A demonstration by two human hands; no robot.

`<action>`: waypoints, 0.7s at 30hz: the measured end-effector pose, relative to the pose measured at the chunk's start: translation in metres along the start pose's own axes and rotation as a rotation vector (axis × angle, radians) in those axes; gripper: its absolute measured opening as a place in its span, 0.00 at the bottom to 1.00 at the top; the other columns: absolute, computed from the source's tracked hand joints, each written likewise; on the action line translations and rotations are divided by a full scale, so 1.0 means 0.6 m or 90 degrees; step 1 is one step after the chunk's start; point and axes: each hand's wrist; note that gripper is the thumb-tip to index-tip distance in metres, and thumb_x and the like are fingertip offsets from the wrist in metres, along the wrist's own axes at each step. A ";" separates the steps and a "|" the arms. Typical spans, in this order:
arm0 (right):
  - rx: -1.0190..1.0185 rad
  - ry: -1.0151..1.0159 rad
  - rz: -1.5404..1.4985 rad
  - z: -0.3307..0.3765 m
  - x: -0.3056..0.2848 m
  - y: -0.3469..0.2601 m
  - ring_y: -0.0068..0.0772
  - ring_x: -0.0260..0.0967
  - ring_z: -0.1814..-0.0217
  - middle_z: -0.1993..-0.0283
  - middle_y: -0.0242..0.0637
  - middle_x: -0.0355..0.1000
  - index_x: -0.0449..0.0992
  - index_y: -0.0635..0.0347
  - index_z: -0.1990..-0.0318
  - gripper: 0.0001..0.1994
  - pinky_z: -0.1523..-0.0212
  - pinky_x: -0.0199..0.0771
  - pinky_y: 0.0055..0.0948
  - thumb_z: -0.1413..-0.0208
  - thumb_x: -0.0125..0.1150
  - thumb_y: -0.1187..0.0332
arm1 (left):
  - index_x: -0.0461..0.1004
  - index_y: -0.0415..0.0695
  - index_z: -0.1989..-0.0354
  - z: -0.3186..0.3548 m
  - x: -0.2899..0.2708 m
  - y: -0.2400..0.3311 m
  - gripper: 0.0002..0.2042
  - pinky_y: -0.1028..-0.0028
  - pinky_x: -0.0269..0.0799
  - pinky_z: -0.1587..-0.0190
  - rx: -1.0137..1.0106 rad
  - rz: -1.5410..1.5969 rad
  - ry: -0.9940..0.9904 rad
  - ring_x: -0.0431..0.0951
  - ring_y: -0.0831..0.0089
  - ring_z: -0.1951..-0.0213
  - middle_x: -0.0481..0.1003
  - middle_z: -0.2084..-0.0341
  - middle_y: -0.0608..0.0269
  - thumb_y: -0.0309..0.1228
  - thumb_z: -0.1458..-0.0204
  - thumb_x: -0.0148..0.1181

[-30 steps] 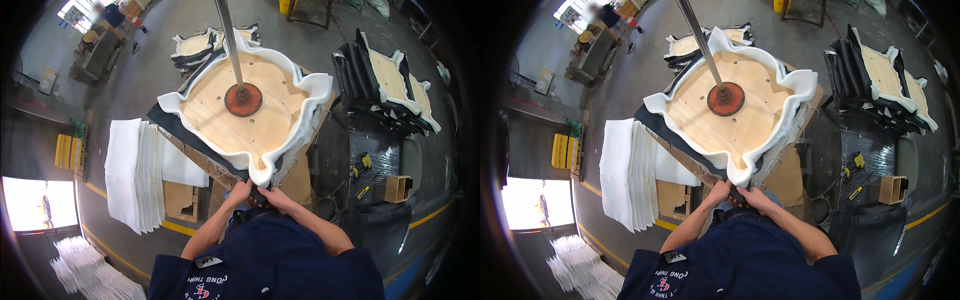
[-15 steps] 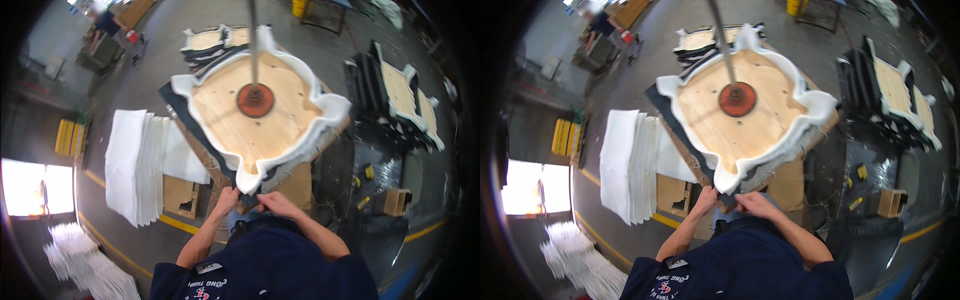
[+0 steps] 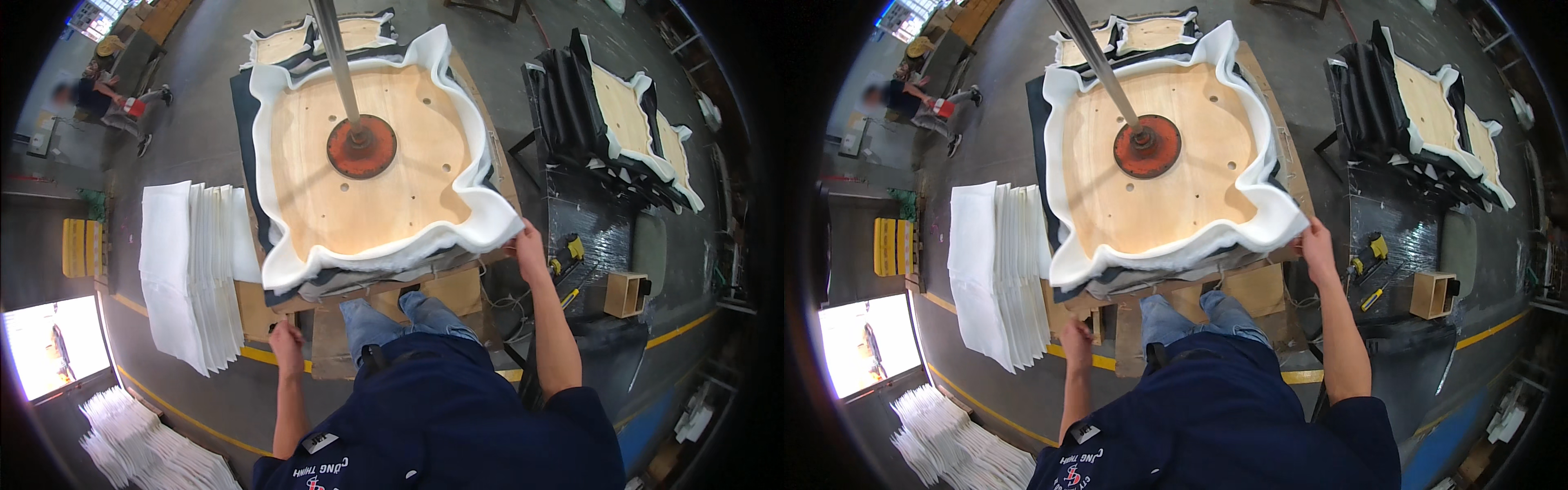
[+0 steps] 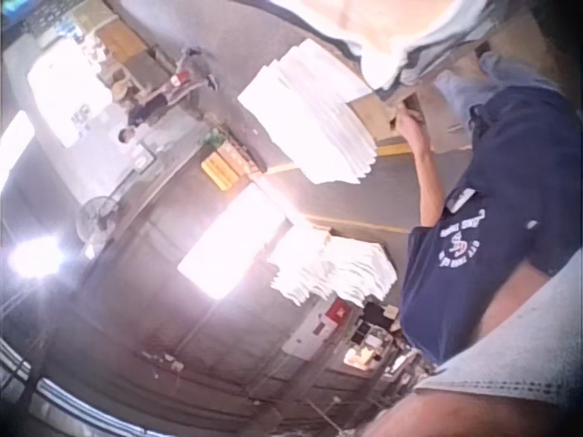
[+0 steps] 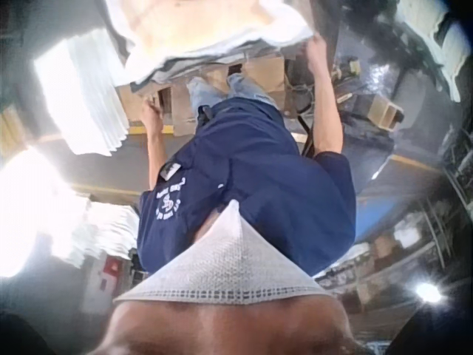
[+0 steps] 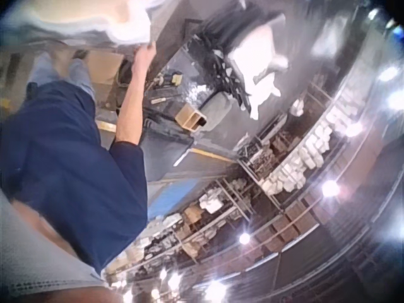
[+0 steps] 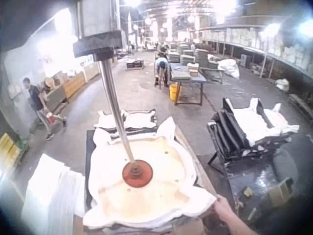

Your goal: The person places a dark fabric cover over a seat cushion, then positions a white foam layer and a wooden seat base onto a vertical press. They pull the fabric edges over the base and use a yellow staple gun to secure the fabric around the perimeter.

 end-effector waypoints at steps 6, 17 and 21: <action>0.058 -0.069 0.033 0.049 0.048 -0.023 0.20 0.75 0.63 0.56 0.32 0.76 0.74 0.57 0.44 0.15 0.66 0.75 0.24 0.29 0.48 0.61 | 0.76 0.41 0.67 0.090 0.210 -0.022 0.17 0.75 0.70 0.66 -0.141 -0.159 -0.321 0.73 0.79 0.71 0.78 0.73 0.64 0.42 0.34 0.52; 0.046 -0.271 0.117 0.064 0.076 0.046 0.22 0.76 0.70 0.65 0.34 0.79 0.78 0.63 0.52 0.11 0.70 0.79 0.27 0.39 0.56 0.73 | 0.76 0.40 0.51 0.100 0.402 -0.018 0.17 0.75 0.71 0.60 -0.173 -0.160 -0.539 0.75 0.77 0.66 0.80 0.63 0.62 0.41 0.32 0.47; 0.006 -0.242 0.041 0.147 0.127 0.065 0.23 0.75 0.70 0.66 0.35 0.78 0.78 0.65 0.54 0.09 0.67 0.78 0.26 0.36 0.52 0.75 | 0.74 0.40 0.48 0.095 0.365 -0.048 0.17 0.74 0.71 0.60 -0.237 -0.116 -0.514 0.75 0.77 0.65 0.80 0.60 0.62 0.41 0.33 0.48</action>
Point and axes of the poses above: each hand's wrist, its own z-axis away from the middle knuckle, its own x-axis out of the palm, y = z × x
